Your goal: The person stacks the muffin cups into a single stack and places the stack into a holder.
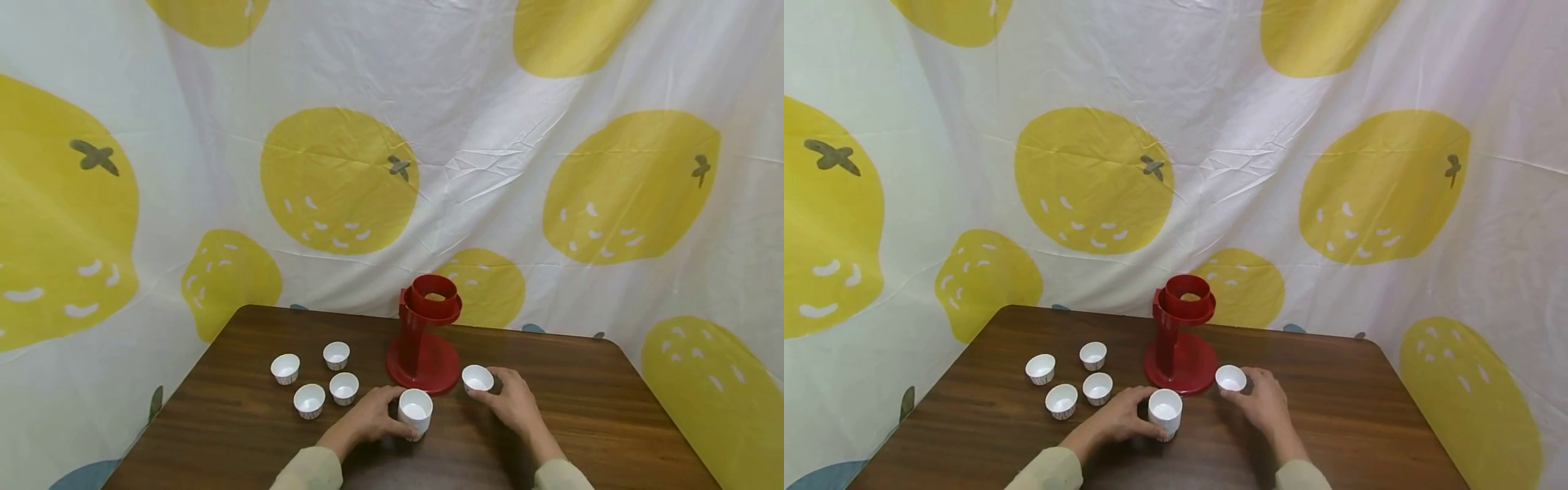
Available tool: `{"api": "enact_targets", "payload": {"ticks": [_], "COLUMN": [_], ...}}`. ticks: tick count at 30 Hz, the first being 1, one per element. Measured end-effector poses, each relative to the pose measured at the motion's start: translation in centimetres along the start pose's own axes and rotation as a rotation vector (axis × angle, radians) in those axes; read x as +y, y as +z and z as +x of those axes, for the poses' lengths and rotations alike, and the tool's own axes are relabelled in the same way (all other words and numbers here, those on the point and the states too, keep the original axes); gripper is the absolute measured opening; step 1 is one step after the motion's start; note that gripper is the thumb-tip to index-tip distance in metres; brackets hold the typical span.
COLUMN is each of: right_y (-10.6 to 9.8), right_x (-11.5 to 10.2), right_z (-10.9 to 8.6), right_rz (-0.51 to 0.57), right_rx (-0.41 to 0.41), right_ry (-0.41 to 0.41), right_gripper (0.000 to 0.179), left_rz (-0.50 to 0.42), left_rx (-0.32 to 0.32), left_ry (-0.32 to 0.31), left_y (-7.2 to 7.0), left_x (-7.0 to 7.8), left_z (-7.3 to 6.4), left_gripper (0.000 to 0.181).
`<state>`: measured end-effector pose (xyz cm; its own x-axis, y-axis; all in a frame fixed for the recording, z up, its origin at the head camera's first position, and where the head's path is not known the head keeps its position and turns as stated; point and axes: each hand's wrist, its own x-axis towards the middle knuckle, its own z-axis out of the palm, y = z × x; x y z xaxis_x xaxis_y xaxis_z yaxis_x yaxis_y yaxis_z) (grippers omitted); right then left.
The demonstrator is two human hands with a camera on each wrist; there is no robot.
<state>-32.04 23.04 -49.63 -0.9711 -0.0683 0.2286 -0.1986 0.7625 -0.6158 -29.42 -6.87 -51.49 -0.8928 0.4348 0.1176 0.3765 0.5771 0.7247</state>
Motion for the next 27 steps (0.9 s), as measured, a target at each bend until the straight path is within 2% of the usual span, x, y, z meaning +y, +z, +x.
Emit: {"api": "enact_targets", "payload": {"ticks": [12, 27], "right_y": [-0.4, -0.6], "right_x": [-1.8, -3.8], "right_z": [-1.0, -1.8], "right_rz": [-0.009, 0.037], "right_rx": [-0.001, 0.031], "right_ry": [-0.039, -0.085], "right_gripper": [0.061, 0.061], "left_rz": [0.0, 0.015], "left_rx": [0.002, 0.003], "left_ry": [-0.007, 0.005], "left_y": [0.0, 0.0], "left_x": [0.2, 0.4], "left_z": [-0.1, -0.2], "left_gripper": [0.069, 0.07]}}
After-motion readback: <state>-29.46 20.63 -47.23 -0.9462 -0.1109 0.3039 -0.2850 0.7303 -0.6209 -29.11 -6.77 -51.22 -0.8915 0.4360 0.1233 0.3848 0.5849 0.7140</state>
